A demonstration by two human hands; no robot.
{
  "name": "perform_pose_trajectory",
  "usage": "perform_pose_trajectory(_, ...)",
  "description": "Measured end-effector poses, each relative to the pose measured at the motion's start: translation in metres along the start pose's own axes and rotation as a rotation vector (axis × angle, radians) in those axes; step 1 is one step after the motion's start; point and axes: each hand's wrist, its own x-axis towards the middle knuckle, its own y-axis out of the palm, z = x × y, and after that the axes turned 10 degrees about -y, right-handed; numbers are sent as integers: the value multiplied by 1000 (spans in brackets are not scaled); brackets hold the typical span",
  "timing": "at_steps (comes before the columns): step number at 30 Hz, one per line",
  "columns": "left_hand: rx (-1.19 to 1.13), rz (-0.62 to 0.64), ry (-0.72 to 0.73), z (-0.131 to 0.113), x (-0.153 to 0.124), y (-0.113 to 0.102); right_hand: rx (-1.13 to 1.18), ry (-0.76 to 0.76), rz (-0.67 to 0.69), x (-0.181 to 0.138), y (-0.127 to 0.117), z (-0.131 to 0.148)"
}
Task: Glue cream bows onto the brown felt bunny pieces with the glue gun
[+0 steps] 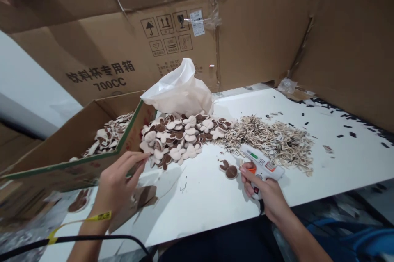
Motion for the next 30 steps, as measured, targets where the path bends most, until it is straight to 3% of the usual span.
perform_pose_trajectory(5, 208, 241, -125, 57, -39, -19, 4, 11, -3, -3, -2, -2)
perform_pose_trajectory(9, 327, 334, -165, 74, -56, -30, -5, 12, -25, -5, -3, -4)
perform_pose_trajectory(13, 380, 298, -157, 65, -57, -41, -12, 7, -6, -5, -3, -3)
perform_pose_trajectory(19, 550, 92, -300, 44, -40, -41, -21, -1, -8, -5, -2, -1)
perform_pose_trajectory(24, 479, 153, -258, 34, -20, -38, -12, -7, -27, -4, -1, 0)
perform_pose_trajectory(30, 491, 211, -440, 20, -17, -41, -24, -25, -16, -2, -3, -4)
